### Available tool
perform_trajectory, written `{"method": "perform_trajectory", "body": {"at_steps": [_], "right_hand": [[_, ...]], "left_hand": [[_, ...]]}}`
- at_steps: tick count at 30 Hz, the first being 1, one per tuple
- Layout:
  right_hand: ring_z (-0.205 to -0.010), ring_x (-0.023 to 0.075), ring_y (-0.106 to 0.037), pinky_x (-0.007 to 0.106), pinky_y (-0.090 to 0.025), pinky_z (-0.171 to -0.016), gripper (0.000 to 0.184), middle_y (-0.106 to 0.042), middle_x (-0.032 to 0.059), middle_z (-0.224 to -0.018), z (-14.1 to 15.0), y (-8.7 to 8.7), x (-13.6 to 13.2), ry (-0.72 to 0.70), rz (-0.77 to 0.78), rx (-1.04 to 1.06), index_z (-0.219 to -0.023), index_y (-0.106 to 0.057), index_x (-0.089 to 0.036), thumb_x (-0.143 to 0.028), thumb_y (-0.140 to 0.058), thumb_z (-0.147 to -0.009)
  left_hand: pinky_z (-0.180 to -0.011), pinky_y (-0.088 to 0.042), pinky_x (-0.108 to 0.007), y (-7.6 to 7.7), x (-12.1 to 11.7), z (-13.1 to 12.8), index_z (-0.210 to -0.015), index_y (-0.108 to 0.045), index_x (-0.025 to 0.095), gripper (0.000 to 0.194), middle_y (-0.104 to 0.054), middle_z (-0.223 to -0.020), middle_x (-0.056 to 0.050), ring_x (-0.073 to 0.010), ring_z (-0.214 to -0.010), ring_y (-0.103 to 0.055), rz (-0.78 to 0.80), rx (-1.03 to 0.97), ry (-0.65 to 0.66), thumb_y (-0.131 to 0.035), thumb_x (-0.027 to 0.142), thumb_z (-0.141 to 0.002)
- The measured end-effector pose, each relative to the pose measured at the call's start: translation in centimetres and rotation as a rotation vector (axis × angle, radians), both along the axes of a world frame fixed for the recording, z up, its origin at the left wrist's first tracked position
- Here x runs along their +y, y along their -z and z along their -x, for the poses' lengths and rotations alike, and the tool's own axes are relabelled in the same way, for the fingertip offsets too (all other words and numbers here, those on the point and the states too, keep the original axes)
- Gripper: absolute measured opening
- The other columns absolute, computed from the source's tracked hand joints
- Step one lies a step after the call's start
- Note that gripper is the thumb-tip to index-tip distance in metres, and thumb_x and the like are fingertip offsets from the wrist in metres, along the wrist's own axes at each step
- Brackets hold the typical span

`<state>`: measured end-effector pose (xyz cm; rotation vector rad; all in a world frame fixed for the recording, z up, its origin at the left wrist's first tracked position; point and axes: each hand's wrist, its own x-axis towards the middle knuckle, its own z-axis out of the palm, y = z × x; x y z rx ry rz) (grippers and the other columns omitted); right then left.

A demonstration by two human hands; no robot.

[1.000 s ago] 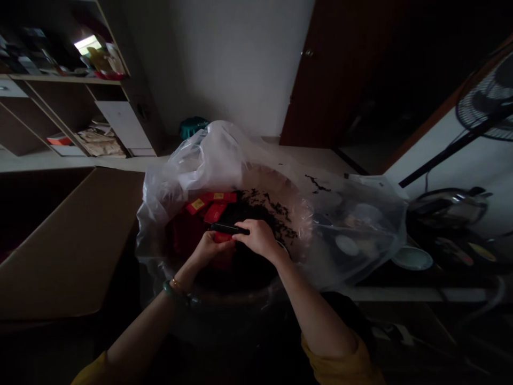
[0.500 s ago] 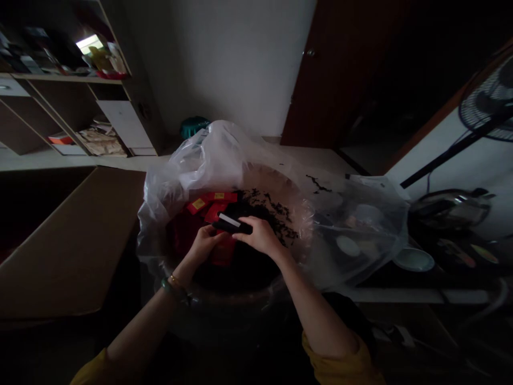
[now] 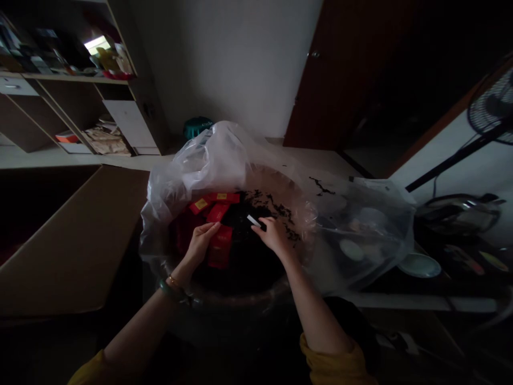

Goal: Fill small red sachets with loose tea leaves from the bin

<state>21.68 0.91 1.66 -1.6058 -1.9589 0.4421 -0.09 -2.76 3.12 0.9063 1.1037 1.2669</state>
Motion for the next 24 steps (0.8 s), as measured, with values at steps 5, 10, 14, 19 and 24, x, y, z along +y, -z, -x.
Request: {"method": "perform_trajectory", "body": {"at_steps": [5, 10, 14, 19, 24], "right_hand": [[-0.072, 0.0170, -0.065, 0.027, -0.051, -0.069, 0.023, -0.071, 0.0056, -0.083, 5.4, -2.3, -1.8, -0.174, -0.028, 0.349, -0.087, -0.071, -0.017, -0.036, -0.068, -0.075], [-0.060, 0.0153, -0.061, 0.025, -0.048, -0.061, 0.014, -0.068, 0.0019, -0.064, 7.6, -2.3, -2.1, -0.154, 0.022, 0.437, -0.067, -0.067, -0.017, -0.030, -0.067, -0.073], [-0.058, 0.0162, -0.061, 0.027, -0.049, -0.055, 0.022, -0.066, 0.0027, -0.064, 7.4, -1.8, -1.3, -0.158, 0.115, 0.547, -0.072, -0.068, -0.016, -0.038, -0.062, -0.075], [-0.060, 0.0146, -0.064, 0.029, -0.056, -0.055, 0.044, -0.066, 0.0056, -0.084, 6.7, -1.5, 0.0, -0.082, 0.245, 0.879, -0.097, -0.064, -0.016, -0.054, -0.059, -0.075], [-0.064, 0.0136, -0.066, 0.030, -0.059, -0.061, 0.053, -0.064, 0.0060, -0.090, 5.7, -0.7, -0.2, -0.026, 0.223, 0.966, -0.100, -0.062, -0.016, -0.059, -0.064, -0.069]], "left_hand": [[-0.046, -0.033, -0.019, -0.1, 0.0, 0.3, -0.068, -0.065, 0.012, 0.045, -0.059, -0.056, 0.001, -0.0085, -0.047, -0.048, 0.041, -0.037, 0.082, -0.077, 0.054, -0.056], [-0.048, -0.032, -0.019, 0.5, -0.2, 1.2, -0.067, -0.064, 0.011, 0.043, -0.058, -0.056, 0.001, -0.0082, -0.048, -0.047, 0.036, -0.007, 0.141, -0.072, 0.052, -0.063], [-0.050, -0.036, -0.019, 0.8, 0.5, 1.7, -0.067, -0.061, 0.010, 0.039, -0.058, -0.059, 0.001, -0.0088, -0.051, -0.049, 0.027, -0.026, 0.133, -0.073, 0.047, -0.064], [-0.052, -0.044, -0.021, -0.6, 3.9, 3.7, -0.085, -0.059, 0.011, 0.030, -0.056, -0.070, -0.001, -0.0095, -0.054, -0.054, -0.021, -0.122, -0.229, -0.059, 0.040, -0.077], [-0.069, -0.051, -0.028, -0.8, 5.6, 7.5, -0.106, -0.052, 0.018, 0.027, -0.057, -0.088, -0.002, -0.0120, -0.071, -0.061, -0.149, 0.045, -0.536, -0.052, 0.029, -0.081]]}}
